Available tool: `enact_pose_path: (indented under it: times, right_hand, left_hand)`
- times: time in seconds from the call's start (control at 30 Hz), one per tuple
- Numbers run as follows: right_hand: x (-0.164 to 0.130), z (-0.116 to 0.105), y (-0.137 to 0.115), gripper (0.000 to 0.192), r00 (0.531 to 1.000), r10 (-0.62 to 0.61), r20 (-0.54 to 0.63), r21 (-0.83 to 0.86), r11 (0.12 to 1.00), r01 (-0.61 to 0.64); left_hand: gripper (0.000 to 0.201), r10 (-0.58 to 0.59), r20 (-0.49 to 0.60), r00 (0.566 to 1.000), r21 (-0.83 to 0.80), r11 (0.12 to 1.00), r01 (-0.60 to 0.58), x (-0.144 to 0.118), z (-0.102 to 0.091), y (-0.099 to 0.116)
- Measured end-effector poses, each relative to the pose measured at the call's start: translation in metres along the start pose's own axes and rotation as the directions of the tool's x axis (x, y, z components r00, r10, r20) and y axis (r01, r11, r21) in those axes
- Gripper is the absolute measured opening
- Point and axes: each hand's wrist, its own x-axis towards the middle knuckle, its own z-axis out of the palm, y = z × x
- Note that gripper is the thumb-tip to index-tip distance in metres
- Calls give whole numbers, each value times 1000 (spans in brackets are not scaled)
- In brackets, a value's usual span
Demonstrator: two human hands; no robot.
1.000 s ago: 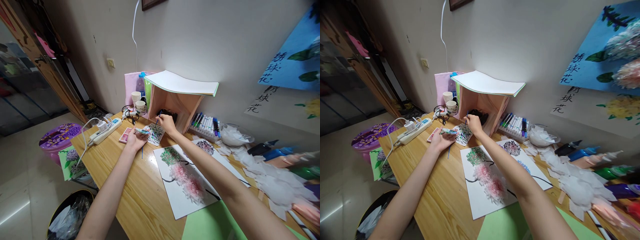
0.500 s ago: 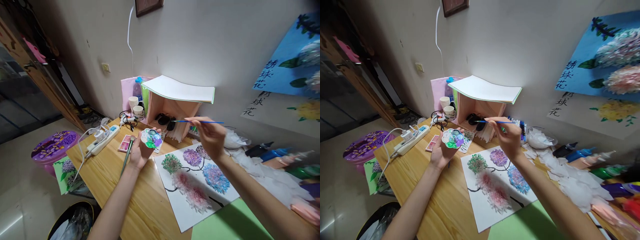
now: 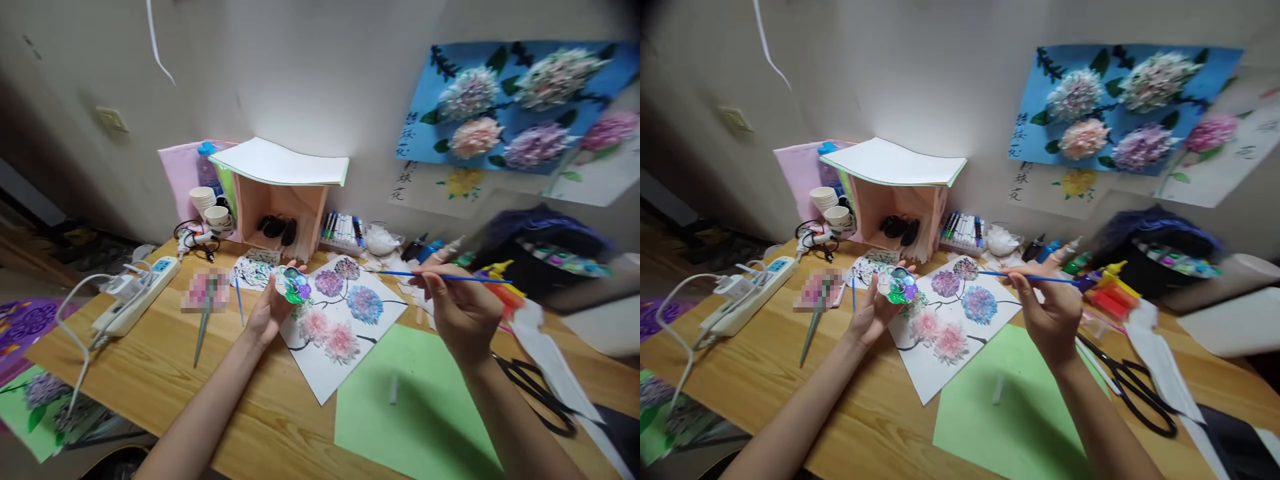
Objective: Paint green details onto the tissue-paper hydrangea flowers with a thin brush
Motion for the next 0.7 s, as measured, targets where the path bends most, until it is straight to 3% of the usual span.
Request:
enact_pose_path:
  times: [0.13,0.27,0.33,0.43,0.53,0.6,0.7]
  right_hand:
    - [-29,-36,4,13,996,15,90,-20,1000,-13]
    - [-70,-69,24,22,966,260,-15,-25,965,-260]
    - [-94,-81,39,29,909,404,-106,39,915,-402]
    - [-123,-93,62,35,772,611,-177,238,787,-569]
    - [-138,-98,73,37,637,766,-87,457,599,-658]
    - [-142,-100,73,36,600,800,-15,506,524,-686]
    - [-145,-104,69,34,588,809,15,530,492,-691]
  left_hand:
    - [45,-28,16,999,-2,1000,29,-2,3,-1]
    - [50,15,20,1000,9,1000,-15,3,3,4]
    - [52,25,3,1000,26,999,-25,6,1,6]
    - [51,67,-46,997,52,997,-65,5,-6,9]
    - [49,204,-113,972,25,979,-202,-12,-19,7]
    - [47,262,-236,936,-8,962,-272,-30,-27,2]
    - [44,306,-462,832,-32,932,-360,-58,-32,-12]
